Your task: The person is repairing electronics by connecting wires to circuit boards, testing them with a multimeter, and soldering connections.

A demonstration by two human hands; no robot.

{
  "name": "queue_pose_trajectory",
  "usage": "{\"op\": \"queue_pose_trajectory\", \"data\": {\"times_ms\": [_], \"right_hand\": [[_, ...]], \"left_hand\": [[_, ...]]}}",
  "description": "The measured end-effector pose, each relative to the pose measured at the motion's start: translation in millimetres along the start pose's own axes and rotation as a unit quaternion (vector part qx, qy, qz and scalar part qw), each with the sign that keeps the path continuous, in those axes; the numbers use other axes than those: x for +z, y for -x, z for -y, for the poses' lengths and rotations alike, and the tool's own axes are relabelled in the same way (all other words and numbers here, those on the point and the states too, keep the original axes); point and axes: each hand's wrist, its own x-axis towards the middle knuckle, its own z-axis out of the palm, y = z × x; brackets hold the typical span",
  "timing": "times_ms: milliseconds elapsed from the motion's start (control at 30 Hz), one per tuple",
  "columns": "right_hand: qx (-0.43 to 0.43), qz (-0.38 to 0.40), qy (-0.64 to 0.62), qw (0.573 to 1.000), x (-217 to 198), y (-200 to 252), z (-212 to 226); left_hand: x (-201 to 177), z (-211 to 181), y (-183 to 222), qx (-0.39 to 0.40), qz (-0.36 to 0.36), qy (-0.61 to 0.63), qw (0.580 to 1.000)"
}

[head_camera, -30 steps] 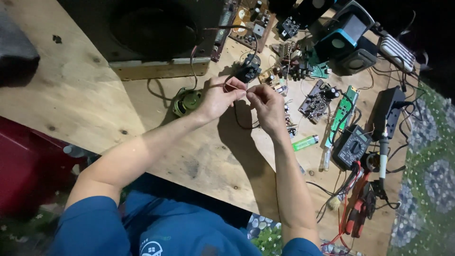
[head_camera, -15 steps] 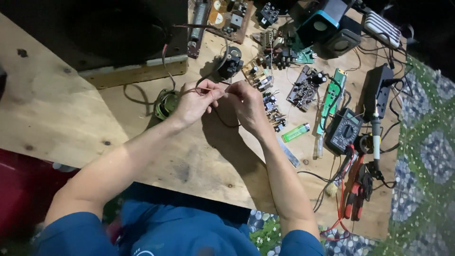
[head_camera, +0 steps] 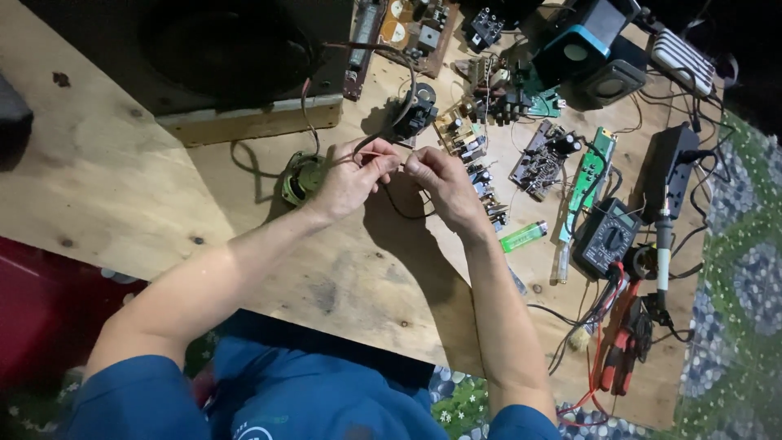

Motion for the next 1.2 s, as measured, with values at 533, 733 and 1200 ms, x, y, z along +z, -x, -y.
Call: {"op": "queue_pose_trajectory", "data": {"times_ms": [533,733,1200], "right_hand": [[-0.257,-0.128,0.251,0.925,21,10,33],[-0.119,-0.077,0.227,0.964,11,11,28],[-0.145,-0.126,0.259,0.947,9,15,38]], "left_hand": [[0,-8,3,-0.015,-0.013,-0.021,1.000],[3,-15,4,-0.016,-0.017,-0.020,1.000],[-6,10,-9,0.025,-0.001,-0.024,0.999]]}}
